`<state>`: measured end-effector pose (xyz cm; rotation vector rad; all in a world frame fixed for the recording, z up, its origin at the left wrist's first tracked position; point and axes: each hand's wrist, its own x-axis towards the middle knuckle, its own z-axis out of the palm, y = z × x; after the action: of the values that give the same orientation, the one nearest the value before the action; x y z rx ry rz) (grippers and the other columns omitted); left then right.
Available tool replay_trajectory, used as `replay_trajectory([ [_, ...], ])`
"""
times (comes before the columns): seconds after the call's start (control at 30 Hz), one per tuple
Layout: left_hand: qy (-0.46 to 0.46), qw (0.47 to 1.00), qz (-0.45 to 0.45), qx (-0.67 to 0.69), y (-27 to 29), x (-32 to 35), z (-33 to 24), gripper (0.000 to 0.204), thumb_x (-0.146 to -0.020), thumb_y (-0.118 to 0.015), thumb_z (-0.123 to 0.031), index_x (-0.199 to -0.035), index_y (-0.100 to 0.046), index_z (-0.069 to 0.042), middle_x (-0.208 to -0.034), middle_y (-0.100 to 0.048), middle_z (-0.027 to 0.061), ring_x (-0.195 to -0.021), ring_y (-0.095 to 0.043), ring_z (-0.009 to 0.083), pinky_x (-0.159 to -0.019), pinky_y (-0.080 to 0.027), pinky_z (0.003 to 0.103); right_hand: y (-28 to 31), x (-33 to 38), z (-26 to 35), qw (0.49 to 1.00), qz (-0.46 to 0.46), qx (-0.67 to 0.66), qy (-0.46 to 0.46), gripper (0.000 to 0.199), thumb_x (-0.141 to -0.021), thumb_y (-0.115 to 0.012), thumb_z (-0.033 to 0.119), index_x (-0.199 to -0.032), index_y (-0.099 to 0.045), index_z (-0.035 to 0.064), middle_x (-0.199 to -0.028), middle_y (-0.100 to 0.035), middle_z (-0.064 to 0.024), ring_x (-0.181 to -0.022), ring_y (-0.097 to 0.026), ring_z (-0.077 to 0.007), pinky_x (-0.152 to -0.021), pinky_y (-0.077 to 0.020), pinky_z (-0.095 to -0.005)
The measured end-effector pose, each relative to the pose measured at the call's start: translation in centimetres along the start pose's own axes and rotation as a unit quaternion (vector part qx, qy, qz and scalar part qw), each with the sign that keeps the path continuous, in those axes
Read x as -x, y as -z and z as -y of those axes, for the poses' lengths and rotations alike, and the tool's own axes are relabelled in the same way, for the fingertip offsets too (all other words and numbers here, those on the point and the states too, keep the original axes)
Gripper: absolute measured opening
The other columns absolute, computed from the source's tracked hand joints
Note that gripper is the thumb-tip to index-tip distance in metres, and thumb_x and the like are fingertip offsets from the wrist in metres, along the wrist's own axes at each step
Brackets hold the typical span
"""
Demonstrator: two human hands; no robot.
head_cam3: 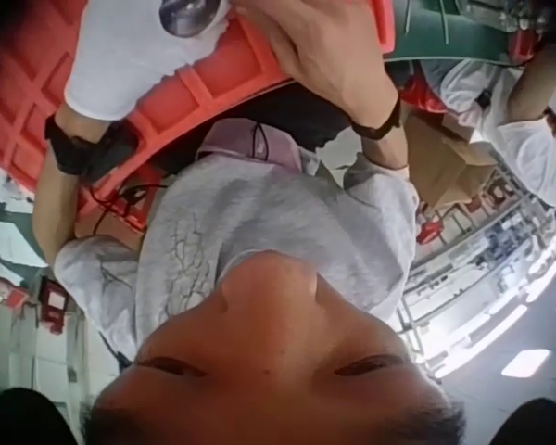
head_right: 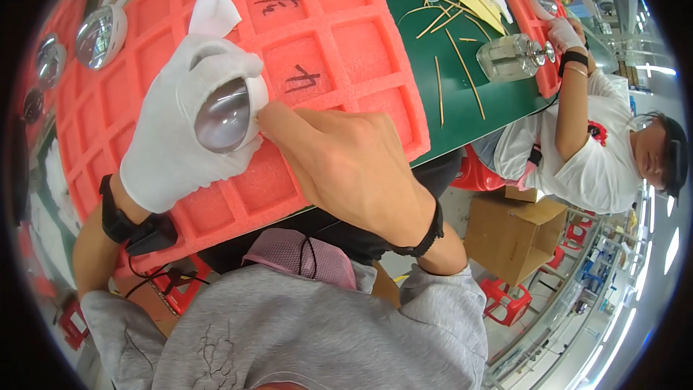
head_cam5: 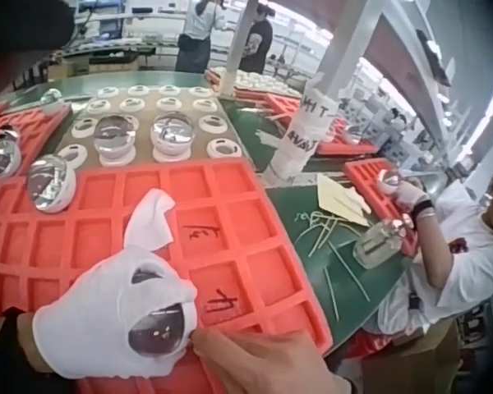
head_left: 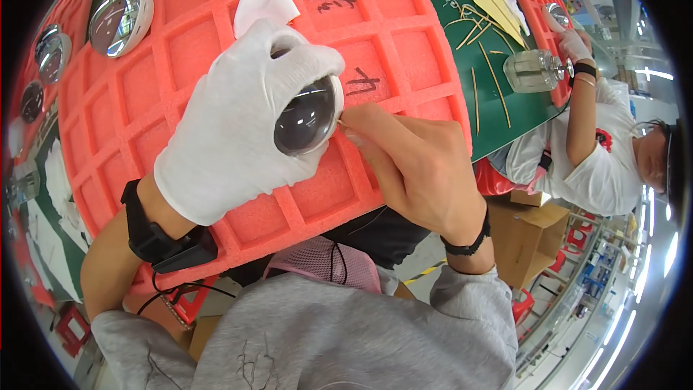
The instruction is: The person wipes a camera dome with a cloth, scrapes the edge with a toothpick, and places it on a tray before repeating the process with another dome.
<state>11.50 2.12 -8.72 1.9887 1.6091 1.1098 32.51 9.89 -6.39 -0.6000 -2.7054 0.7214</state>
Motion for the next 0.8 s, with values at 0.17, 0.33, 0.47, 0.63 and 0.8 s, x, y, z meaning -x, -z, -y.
replay_trajectory([
  [0.17,0.014,1.000,0.019,-0.016,-0.1,-0.6,-0.7,0.059,-0.066,-0.078,0.007,-0.121,-0.061,-0.007,-0.109,-0.058,0.0126,-0.095,-0.063,0.0300,-0.082,-0.053,0.036,0.2,0.1,-1.0,1.000,0.006,-0.013,0.017,0.021,-0.089,-0.067,0.000,-0.109,-0.069,0.0027,-0.083,-0.071,-0.0149,-0.068,-0.068,-0.0330,-0.060,-0.0526,-0.0388],
  [0.33,-0.031,0.997,0.010,-0.066,-0.1,-0.9,-0.4,0.058,-0.066,-0.079,0.007,-0.119,-0.062,-0.008,-0.109,-0.059,0.0124,-0.095,-0.063,0.0305,-0.081,-0.053,0.036,0.4,-0.1,-1.2,0.999,0.023,-0.044,0.022,0.020,-0.089,-0.067,0.001,-0.110,-0.068,0.0028,-0.080,-0.068,-0.0153,-0.064,-0.065,-0.0338,-0.056,-0.0495,-0.0403],
  [0.47,-0.030,0.997,0.013,-0.074,-0.2,-0.7,-0.3,0.060,-0.064,-0.080,0.006,-0.119,-0.062,-0.009,-0.110,-0.059,0.0127,-0.096,-0.063,0.0310,-0.080,-0.054,0.036,0.5,0.0,-0.6,0.997,0.034,-0.067,-0.002,0.018,-0.091,-0.067,0.001,-0.109,-0.067,0.0025,-0.077,-0.067,-0.0153,-0.059,-0.063,-0.0340,-0.052,-0.0470,-0.0409],
  [0.63,-0.038,0.994,0.014,-0.103,-0.2,-0.7,-0.6,0.066,-0.060,-0.080,0.006,-0.121,-0.061,-0.009,-0.112,-0.059,0.0132,-0.100,-0.062,0.0321,-0.082,-0.053,0.038,0.4,0.3,0.3,0.990,0.020,-0.128,-0.054,0.013,-0.092,-0.066,0.001,-0.105,-0.067,0.0009,-0.072,-0.065,-0.0145,-0.053,-0.060,-0.0330,-0.048,-0.0443,-0.0392],
  [0.8,-0.028,0.994,0.009,-0.108,-0.4,-0.2,-0.4,0.070,-0.058,-0.080,0.006,-0.123,-0.061,-0.009,-0.115,-0.059,0.0134,-0.103,-0.061,0.0327,-0.083,-0.053,0.039,-0.1,0.1,0.8,0.978,-0.008,-0.183,-0.097,0.008,-0.092,-0.066,0.000,-0.100,-0.068,-0.0009,-0.069,-0.064,-0.0136,-0.049,-0.059,-0.0305,-0.046,-0.0422,-0.0362],
])
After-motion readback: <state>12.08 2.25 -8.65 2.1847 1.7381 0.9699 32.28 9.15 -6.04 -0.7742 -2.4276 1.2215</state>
